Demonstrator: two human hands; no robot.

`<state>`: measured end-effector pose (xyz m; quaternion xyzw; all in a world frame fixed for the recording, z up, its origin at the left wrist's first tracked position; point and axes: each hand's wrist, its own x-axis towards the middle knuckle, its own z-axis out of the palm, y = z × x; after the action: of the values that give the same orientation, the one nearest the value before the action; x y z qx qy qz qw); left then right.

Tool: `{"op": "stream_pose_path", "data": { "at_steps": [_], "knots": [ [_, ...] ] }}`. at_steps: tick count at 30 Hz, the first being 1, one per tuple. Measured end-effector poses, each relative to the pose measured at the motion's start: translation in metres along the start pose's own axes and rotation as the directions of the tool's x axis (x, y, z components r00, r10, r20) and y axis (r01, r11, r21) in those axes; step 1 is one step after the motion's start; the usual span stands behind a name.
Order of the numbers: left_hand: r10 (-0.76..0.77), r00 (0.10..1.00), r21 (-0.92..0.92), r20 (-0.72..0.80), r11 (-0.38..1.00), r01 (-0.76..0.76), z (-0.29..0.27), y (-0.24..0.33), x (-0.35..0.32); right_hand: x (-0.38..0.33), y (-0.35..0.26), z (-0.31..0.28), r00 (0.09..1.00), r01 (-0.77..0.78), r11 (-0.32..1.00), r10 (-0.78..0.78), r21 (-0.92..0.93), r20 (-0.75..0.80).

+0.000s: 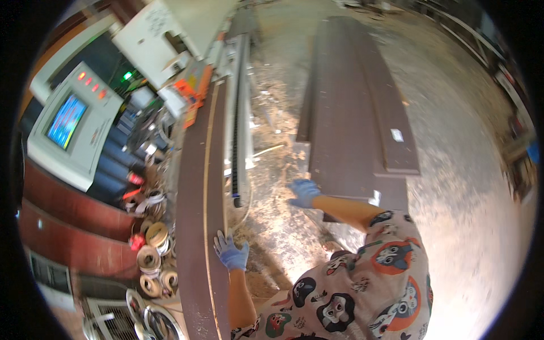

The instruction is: The person picks up large flat panels from a stack, carries them across the workshop, and places them onto a conveyor or staging area. The person repeats this process multiple times, handling each panel individually.

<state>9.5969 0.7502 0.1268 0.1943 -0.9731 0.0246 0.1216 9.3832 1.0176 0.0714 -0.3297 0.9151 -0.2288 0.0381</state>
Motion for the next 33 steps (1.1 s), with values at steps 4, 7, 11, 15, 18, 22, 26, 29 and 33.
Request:
{"op": "stream_pose_path", "data": {
  "at_steps": [4, 7, 11, 15, 18, 22, 26, 29, 33],
  "knots": [
    [0.176, 0.975, -0.790, 0.134, 0.613, -0.002, 0.038, 0.045, -0.058, -0.160, 0.100, -0.056, 0.747, -0.657, 0.751, 0.635, -0.070, -0.196],
    [0.361, 0.932, -0.561, 0.021, 0.776, -0.288, 0.048, 0.106, -0.098, -0.245, 0.176, -0.073, 0.330, -0.912, 0.384, 0.895, 0.143, -0.299],
    [0.289, 0.879, -0.832, 0.379, 0.522, 0.187, 0.114, 0.147, -0.133, -0.271, 0.215, -0.097, 0.200, -0.909, 0.277, 0.945, 0.310, -0.257],
    [0.329, 0.824, -0.810, 0.462, 0.534, 0.241, 0.106, 0.201, -0.143, -0.281, 0.288, -0.108, -0.098, -0.808, 0.066, 0.965, 0.586, -0.244],
    [0.256, 0.853, -0.811, 0.454, 0.515, 0.277, 0.134, 0.225, -0.158, -0.277, 0.327, -0.116, 0.087, -0.841, 0.127, 0.991, 0.526, -0.099],
    [0.211, 0.891, -0.784, 0.402, 0.582, 0.215, 0.127, 0.289, -0.161, -0.282, 0.342, -0.116, 0.198, -0.802, 0.219, 0.975, 0.556, -0.098],
    [0.405, 0.888, -0.870, 0.219, 0.492, -0.010, 0.096, 0.417, -0.104, -0.303, 0.378, -0.093, 0.302, -0.743, 0.331, 0.941, 0.581, -0.151],
    [0.506, 0.816, -0.770, 0.279, 0.626, -0.125, 0.078, 0.507, -0.046, -0.299, 0.385, -0.087, 0.290, -0.775, 0.333, 0.943, 0.538, -0.165],
    [0.475, 0.783, -0.559, 0.402, 0.804, -0.201, 0.113, 0.585, -0.011, -0.295, 0.391, -0.094, 0.341, -0.696, 0.346, 0.930, 0.629, -0.135]
  ]
}}
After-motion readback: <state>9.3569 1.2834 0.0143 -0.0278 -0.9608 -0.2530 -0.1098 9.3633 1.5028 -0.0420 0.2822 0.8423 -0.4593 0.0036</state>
